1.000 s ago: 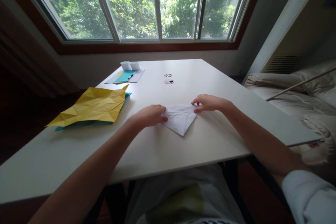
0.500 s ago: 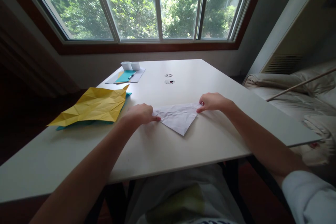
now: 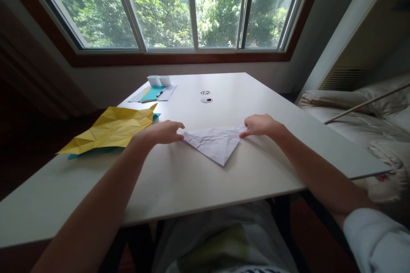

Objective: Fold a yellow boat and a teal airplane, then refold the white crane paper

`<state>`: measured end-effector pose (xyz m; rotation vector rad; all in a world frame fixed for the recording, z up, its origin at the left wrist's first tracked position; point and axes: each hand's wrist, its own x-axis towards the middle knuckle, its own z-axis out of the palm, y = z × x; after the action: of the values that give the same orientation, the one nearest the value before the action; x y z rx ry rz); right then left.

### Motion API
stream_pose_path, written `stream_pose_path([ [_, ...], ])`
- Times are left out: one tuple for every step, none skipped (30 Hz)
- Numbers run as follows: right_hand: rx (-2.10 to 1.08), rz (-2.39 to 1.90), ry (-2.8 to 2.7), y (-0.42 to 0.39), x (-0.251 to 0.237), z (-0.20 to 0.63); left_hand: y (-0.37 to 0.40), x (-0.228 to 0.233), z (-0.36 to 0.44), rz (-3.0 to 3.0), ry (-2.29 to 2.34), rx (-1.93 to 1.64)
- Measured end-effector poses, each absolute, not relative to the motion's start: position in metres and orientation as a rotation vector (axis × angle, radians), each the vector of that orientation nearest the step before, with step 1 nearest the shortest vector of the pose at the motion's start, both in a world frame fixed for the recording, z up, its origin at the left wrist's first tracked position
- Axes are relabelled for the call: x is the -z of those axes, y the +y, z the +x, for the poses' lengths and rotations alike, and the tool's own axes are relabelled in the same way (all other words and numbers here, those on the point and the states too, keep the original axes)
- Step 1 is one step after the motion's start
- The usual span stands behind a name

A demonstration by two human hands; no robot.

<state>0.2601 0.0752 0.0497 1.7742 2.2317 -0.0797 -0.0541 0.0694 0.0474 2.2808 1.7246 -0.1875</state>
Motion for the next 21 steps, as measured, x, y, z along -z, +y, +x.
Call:
stream_pose_path([
  [0.078,1.774,2.229,0.076,-0.049,0.26,0.073,-0.047,-0.06,2.268,1.676,0.172],
  [0.075,1.772,2.226,0.076,-0.048,0.26,0.076,-0.047,-0.064,2.245,1.641,0.168],
  [0.072,1.771,2.222,0.076,-0.048,0.26,0.077,-0.047,-0.068,2.214,1.615,0.168],
  [0.071,1.771,2.22,0.076,-0.047,0.26,0.078,-0.048,-0.071,2.185,1.589,0.167],
  [0.074,1.768,2.221,0.076,-0.047,0.26,0.078,-0.049,-0.073,2.162,1.563,0.165],
  [0.078,1.767,2.219,0.076,-0.047,0.26,0.077,-0.049,-0.074,2.148,1.533,0.158],
  [0.083,1.765,2.22,0.075,-0.048,0.259,0.077,-0.05,-0.075,2.147,1.501,0.139],
  [0.088,1.763,2.223,0.075,-0.048,0.26,0.077,-0.049,-0.076,2.157,1.468,0.106],
  [0.093,1.76,2.227,0.075,-0.048,0.26,0.077,-0.049,-0.076,2.173,1.436,0.064],
  [0.097,1.758,2.231,0.075,-0.049,0.26,0.077,-0.047,-0.077,2.192,1.407,0.016],
  [0.1,1.758,2.235,0.075,-0.048,0.261,0.078,-0.046,-0.077,2.21,1.379,-0.032],
  [0.099,1.761,2.241,0.076,-0.048,0.262,0.079,-0.044,-0.077,2.226,1.349,-0.075],
  [0.097,1.761,2.25,0.077,-0.047,0.263,0.081,-0.042,-0.077,2.235,1.318,-0.11],
  [0.1,1.757,2.263,0.079,-0.045,0.264,0.082,-0.041,-0.077,2.239,1.29,-0.136],
  [0.11,1.748,2.286,0.08,-0.044,0.266,0.083,-0.04,-0.076,2.238,1.268,-0.161],
  [0.125,1.735,2.324,0.082,-0.042,0.268,0.085,-0.039,-0.076,2.234,1.252,-0.187],
  [0.143,1.716,2.374,0.084,-0.04,0.269,0.086,-0.038,-0.076,2.231,1.241,-0.217],
  [0.163,1.696,2.428,0.086,-0.038,0.271,0.086,-0.038,-0.076,2.231,1.233,-0.247],
  [0.183,1.678,2.48,0.088,-0.037,0.272,0.087,-0.038,-0.075,2.238,1.227,-0.28],
  [0.203,1.664,2.522,0.089,-0.036,0.272,0.088,-0.038,-0.075,2.252,1.222,-0.311],
  [0.223,1.652,2.55,0.089,-0.035,0.273,0.089,-0.038,-0.074,2.267,1.22,-0.339],
])
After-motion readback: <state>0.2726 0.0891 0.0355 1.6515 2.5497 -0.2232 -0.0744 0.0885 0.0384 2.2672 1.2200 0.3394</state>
